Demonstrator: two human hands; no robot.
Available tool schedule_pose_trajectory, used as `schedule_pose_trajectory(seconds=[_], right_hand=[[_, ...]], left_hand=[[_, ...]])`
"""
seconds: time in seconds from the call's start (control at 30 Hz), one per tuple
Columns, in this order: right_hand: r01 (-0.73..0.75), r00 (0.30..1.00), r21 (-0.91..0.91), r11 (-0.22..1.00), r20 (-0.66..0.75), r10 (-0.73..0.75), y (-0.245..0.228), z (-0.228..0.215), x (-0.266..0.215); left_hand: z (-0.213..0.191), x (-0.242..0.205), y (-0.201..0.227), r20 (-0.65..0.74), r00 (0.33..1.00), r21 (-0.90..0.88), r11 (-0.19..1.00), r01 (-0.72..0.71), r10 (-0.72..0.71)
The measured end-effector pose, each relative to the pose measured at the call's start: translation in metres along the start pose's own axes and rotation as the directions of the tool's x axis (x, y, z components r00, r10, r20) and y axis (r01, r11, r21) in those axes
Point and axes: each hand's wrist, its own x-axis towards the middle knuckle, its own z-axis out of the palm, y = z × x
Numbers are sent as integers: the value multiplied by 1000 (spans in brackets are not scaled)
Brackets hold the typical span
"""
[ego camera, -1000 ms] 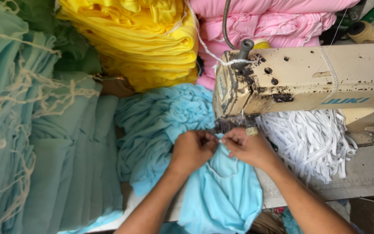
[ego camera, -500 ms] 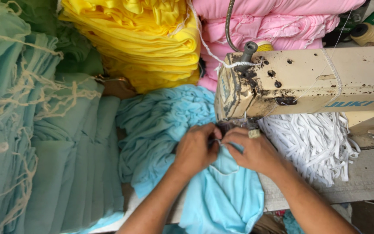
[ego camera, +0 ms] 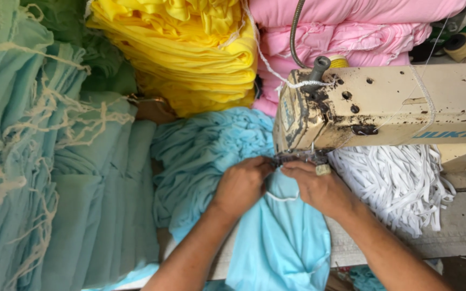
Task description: Sewing and trimming threads on light blue fabric components at an industrial sewing workstation.
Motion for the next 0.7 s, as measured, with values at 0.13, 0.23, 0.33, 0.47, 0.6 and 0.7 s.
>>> schedule_pose_trajectory(seconds=[0.13,0.23,0.33,0.47,0.6,0.7], right_hand=[[156,978,-58,986,-130,-163,7,5,0],[167,974,-59,984,-143,-174,5,5,1],[28,997,5,1000,-71,-28,-2,2,5],[43,993,-24,999,-106,-46,-13,-9,5],[-83,935,-111,990,-353,39,-27,-56,-25],[-228,768,-5,974,-615,177,25,-91,-100]], left_hand=[[4,2,5,-67,997,28,999,-41,43],[8,0,5,-55,998,60,998,5,-2],[10,0,4,-70,998,68,998,3,2],[6,1,10,-128,992,67,998,17,-8],[11,-20,26,-197,980,-18,1000,14,-17],[25,-22,59,-202,973,-7,994,108,-107]])
